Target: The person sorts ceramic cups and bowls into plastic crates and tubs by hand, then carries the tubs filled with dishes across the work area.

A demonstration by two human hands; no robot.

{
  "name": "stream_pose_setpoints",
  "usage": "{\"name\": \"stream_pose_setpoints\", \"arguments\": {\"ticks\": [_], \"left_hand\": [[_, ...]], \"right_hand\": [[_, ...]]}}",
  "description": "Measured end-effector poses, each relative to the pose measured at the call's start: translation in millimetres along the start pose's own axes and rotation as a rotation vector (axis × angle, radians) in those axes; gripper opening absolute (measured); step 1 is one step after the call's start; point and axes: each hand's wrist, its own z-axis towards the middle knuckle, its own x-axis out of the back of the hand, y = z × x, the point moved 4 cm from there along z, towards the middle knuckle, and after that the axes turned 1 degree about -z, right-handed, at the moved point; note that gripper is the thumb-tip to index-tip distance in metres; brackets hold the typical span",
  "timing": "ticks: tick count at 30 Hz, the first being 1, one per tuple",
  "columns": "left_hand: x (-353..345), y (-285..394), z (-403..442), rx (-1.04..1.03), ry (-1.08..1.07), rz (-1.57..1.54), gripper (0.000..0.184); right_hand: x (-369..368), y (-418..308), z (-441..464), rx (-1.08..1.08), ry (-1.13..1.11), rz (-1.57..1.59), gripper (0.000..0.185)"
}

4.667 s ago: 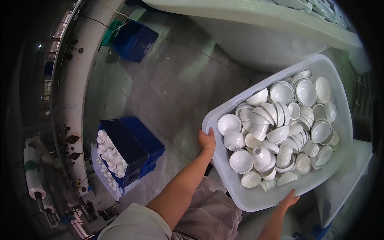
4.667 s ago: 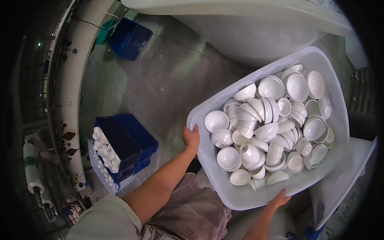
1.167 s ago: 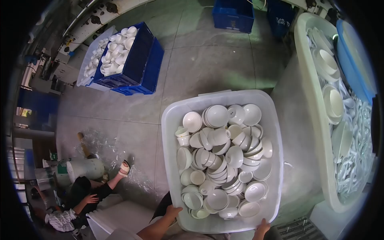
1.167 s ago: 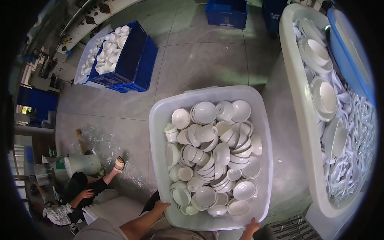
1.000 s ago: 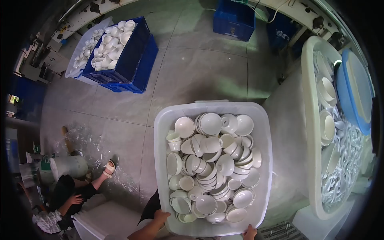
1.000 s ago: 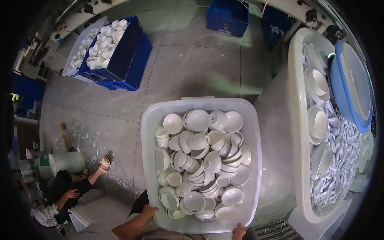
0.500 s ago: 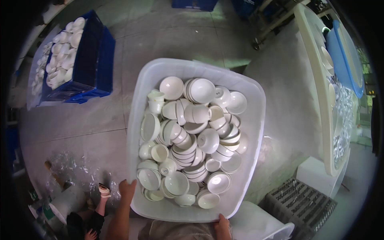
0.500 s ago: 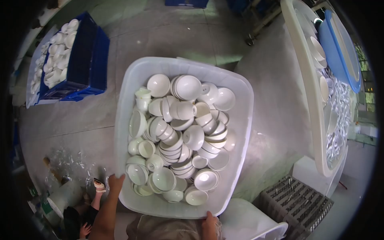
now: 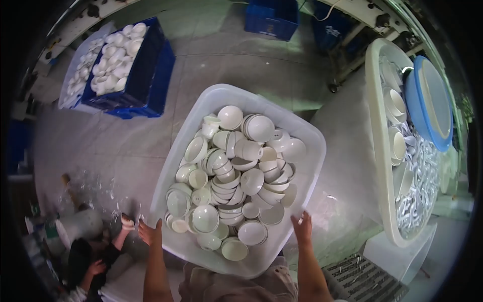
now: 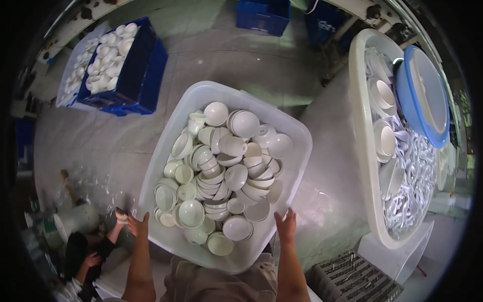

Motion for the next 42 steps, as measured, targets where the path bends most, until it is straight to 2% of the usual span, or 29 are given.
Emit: {"name": "stream_pose_setpoints", "arguments": {"ticks": [2,3,5,6,7,10,12,13,14,16,18,20,21,22,28,33,39,42], "left_hand": [[-26.6,-71.9,-64.0,0.259,-0.202,-0.445,0.087],[-64.7,-116.6,-119.1,0.599,-0.144,-1.012,0.082],[-77.7,-109.6,-195.2,0.682,-0.582,-1.356,0.052],[-83.9,-108.1,-235.9,0.739,-0.816,-1.456,0.039],[-96.8,-91.8,-269.9,0.962,-0.793,-1.622,0.040],[-118.7,-71.5,-286.8,0.875,-0.679,-1.148,0.042],[-123.1,-78.1,-286.0,1.016,-0.626,-1.304,0.041],[-132.5,-70.9,-283.7,1.079,-0.610,-1.396,0.041],[-112.1,-60.1,-276.8,1.099,-0.585,-1.332,0.040],[-59.4,-18.6,-255.8,1.135,-0.538,-1.204,0.037],[-140.9,-96.5,-280.7,0.872,-0.611,-1.216,0.030],[-137.8,-89.2,-297.0,1.340,-0.595,-1.488,0.030],[-135.2,-90.2,-295.3,1.137,-0.577,-1.383,0.030],[-130.1,-89.1,-297.0,1.085,-0.602,-1.308,0.030],[-107.7,-41.3,-283.7,0.966,-0.793,-1.087,0.030],[-95.0,12.2,-221.2,0.686,-0.892,-0.924,0.030],[-73.9,79.3,-111.2,0.165,-0.831,-0.653,0.030],[-72.9,101.0,-72.6,0.014,-0.765,-0.585,0.030]], "right_hand": [[-15.3,0.3,74.5,-0.310,-0.142,0.274,0.057],[-24.5,-0.3,93.0,-0.391,-0.142,0.404,0.056],[-35.3,11.4,111.6,-0.582,-0.118,0.633,0.054],[-37.6,12.9,116.8,-0.524,-0.107,0.639,0.052],[-42.3,14.9,120.2,-0.466,-0.096,0.646,0.051],[-42.2,15.1,129.2,-0.400,-0.069,0.671,0.049],[-43.0,13.3,119.4,-0.313,-0.011,0.681,0.048],[-45.3,12.6,122.5,-0.347,-0.016,0.631,0.049],[-53.3,9.5,117.5,-0.396,-0.041,0.590,0.049],[-56.3,12.7,112.7,-0.467,-0.113,0.715,0.049],[-37.8,13.3,107.0,-0.530,-0.188,0.845,0.049],[-30.1,10.7,113.6,-0.610,-0.274,0.861,0.051],[-29.0,7.9,113.0,-0.660,-0.311,0.871,0.052],[-26.5,2.5,114.7,-0.652,-0.311,0.897,0.054],[-23.1,-31.7,149.0,-0.630,-0.329,0.977,0.063],[-41.9,-76.1,204.4,-0.722,-0.280,0.840,0.064],[-65.8,-149.5,282.3,-0.651,-0.316,0.832,0.057],[-88.3,-172.2,317.8,-0.660,-0.290,0.792,0.051]]}}
